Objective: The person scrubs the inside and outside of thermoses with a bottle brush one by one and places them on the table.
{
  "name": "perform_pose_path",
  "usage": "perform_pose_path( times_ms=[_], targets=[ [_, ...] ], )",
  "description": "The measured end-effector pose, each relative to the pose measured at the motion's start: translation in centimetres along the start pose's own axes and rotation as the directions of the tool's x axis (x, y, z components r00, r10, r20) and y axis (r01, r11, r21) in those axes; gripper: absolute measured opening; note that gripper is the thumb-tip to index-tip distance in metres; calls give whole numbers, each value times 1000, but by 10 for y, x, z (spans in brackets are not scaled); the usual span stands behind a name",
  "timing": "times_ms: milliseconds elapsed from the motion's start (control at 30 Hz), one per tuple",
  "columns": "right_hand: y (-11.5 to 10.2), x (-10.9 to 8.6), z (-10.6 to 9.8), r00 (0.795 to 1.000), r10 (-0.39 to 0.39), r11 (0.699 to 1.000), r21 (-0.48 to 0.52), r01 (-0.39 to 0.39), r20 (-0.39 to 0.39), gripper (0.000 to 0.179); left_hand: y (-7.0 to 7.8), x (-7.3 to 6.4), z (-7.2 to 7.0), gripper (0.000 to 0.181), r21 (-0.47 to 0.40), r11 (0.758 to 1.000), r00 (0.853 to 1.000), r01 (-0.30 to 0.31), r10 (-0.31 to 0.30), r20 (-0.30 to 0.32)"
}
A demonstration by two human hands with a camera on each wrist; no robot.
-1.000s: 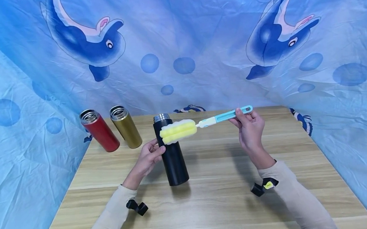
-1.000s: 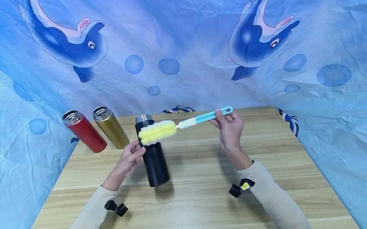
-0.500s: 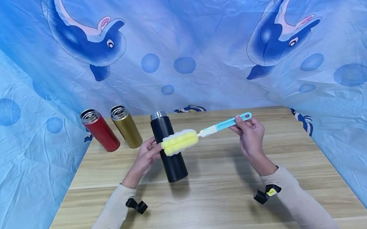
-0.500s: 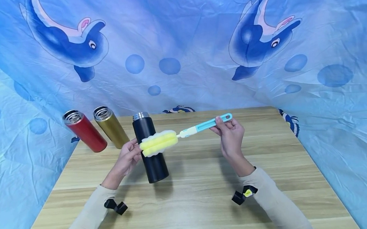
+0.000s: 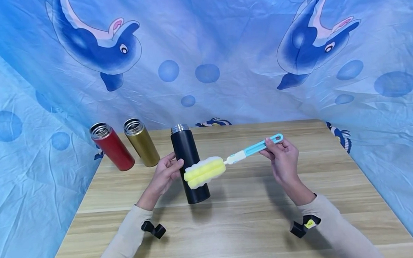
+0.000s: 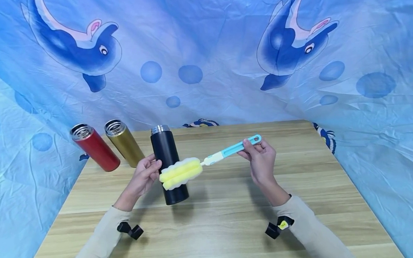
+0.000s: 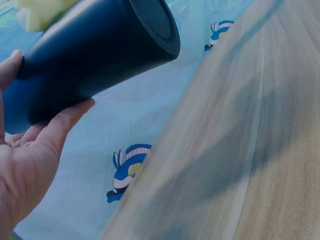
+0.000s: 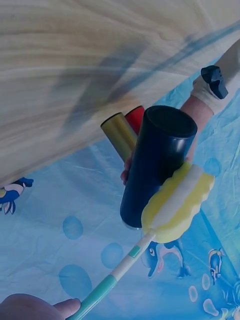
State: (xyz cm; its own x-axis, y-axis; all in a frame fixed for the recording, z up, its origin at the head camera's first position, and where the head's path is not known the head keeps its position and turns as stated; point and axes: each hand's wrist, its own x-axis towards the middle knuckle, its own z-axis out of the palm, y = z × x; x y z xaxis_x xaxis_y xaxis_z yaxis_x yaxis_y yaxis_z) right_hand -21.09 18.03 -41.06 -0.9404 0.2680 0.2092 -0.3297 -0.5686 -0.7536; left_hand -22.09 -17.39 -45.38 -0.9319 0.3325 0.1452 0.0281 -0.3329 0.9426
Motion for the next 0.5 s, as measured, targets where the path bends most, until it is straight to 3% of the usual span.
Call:
perform_pose_path(
  times_ms=[267, 500],
  targets=[
    [1, -12, -13, 997, 48, 999, -13, -47, 56, 2, 2, 1, -1, 56, -26, 999, 1000, 18, -18, 21],
    [-1, -18, -17, 992, 43, 999, -16, -41, 115, 4, 2, 1, -2, 53, -17, 1000, 999, 26, -26, 18]
  ],
)
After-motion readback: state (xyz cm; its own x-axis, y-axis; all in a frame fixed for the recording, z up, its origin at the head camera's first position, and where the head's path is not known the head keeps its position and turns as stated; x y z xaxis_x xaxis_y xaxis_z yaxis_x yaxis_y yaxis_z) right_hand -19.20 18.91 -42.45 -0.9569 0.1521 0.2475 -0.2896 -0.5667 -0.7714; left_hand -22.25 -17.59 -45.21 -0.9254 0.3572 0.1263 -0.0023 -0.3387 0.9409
